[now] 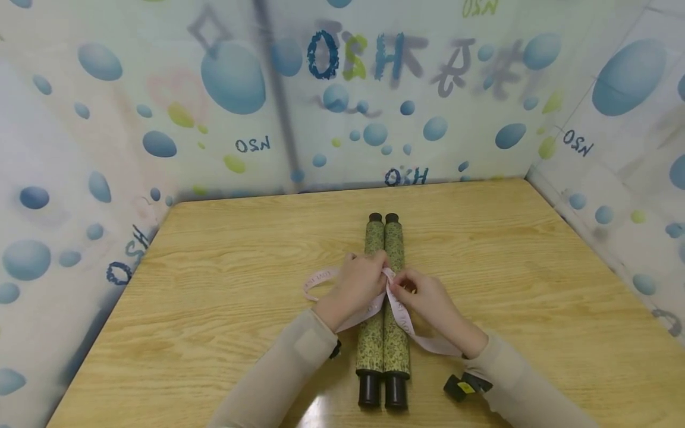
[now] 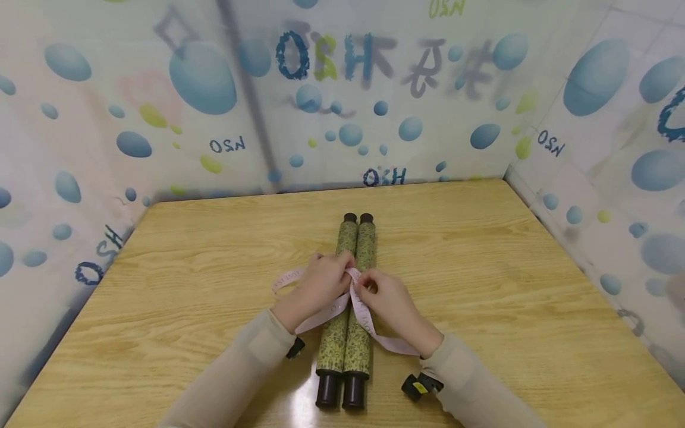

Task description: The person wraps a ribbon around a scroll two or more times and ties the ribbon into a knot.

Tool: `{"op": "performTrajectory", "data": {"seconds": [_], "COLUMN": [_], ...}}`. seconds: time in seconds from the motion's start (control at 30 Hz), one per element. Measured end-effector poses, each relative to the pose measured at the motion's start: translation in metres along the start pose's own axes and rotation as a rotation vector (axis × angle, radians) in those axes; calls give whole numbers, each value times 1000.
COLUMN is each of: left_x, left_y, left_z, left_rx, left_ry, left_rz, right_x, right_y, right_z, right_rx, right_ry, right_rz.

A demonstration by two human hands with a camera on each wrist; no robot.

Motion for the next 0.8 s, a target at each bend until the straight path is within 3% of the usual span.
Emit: {"op": "performTrajectory", "data": {"seconds": [0.2,0.47,0.6,0.8], "left_x": [2,1,-1,-5], "left_y": [-1,1,0,0], "left_z": [-2,0,1,-3], "left_rx": [5,-8,-26,-64], "left_ry": [22,-22,-57,-61], "left_rz": [-3,-4,-20,-32], "right_x": [2,15,18,20], "right_y": [1,-5,-5,-1], "right_z": [8,26,29,31], "right_rx": [147,459,488,484], "right_ry": [-6,-103,-141,-149], "right_rz": [-11,-145,-154,-114]}}
Point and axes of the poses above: each hand's wrist, its own x-axis towards the middle knuckle, its own y-axis out of the back of the hand, z = x × y, the point moved 9 cm from there along x, towards the middle knuckle, and after that the axes turned 14 degrees about -z, right-handed, at the moved point
